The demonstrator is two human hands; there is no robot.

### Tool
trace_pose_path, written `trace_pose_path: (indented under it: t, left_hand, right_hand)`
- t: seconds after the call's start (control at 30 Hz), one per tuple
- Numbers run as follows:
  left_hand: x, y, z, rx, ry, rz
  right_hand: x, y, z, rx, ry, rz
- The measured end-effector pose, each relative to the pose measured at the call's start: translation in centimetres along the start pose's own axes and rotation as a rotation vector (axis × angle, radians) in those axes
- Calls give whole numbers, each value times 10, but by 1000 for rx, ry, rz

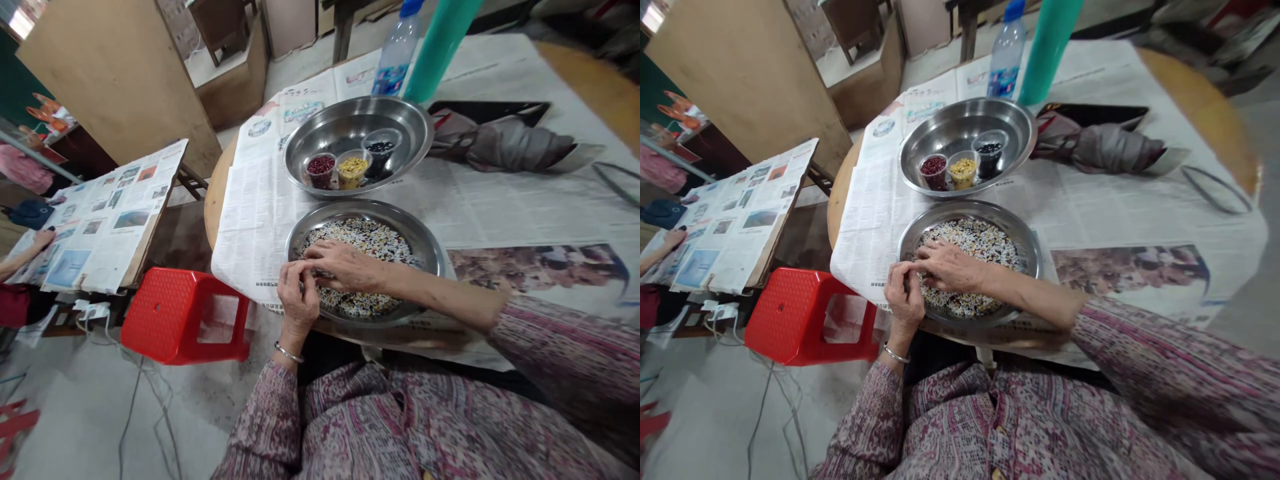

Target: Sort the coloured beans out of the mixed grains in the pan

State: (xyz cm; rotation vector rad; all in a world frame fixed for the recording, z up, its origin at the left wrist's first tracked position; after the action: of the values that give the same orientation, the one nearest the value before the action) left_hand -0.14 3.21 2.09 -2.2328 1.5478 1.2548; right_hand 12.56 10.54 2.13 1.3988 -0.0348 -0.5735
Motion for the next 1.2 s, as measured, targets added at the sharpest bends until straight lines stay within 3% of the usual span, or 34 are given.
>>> trace_pose_path:
  t: [0.1,0.27,0.37,0.43,0.67,0.8,1.03,1.2]
  left_hand:
    - [1,0,1,5,1,1]
    - [0,0,1,17,5,12]
    - [0,1,0,14,7,16]
    - [1,1,0,14,4,21]
    - [0,1,0,-16,17,18]
    - [0,1,-1,-18,5,18]
    - [2,1,2,22,25,16]
    - [0,1,1,28,28,71]
  right_hand:
    - [19,10,-8,97,-58,16]
    - [45,26,-45,219,-427,-98]
    - [47,23,-49,228,-539,-105]
    - [44,17,-38,205,-509,-93]
    - [42,4,35,-50,-154,-40]
    - [49,5,35,-71,-66,4]
    - [71,25,-30,103,-341,-100]
    - [66,41,-18,79,-500,-163]
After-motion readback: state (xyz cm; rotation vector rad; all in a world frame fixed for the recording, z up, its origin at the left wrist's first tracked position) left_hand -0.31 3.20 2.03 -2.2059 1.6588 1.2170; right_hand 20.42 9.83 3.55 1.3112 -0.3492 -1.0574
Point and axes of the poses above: each hand's wrist, its own x-axis away from the middle knuckle, its own y-axis out of the back of the hand, z = x × y, the point moved 3 cm from there along -x, towards the middle knuckle, and after that the axes turned 5 degrees about x, right-handed, at the moved point
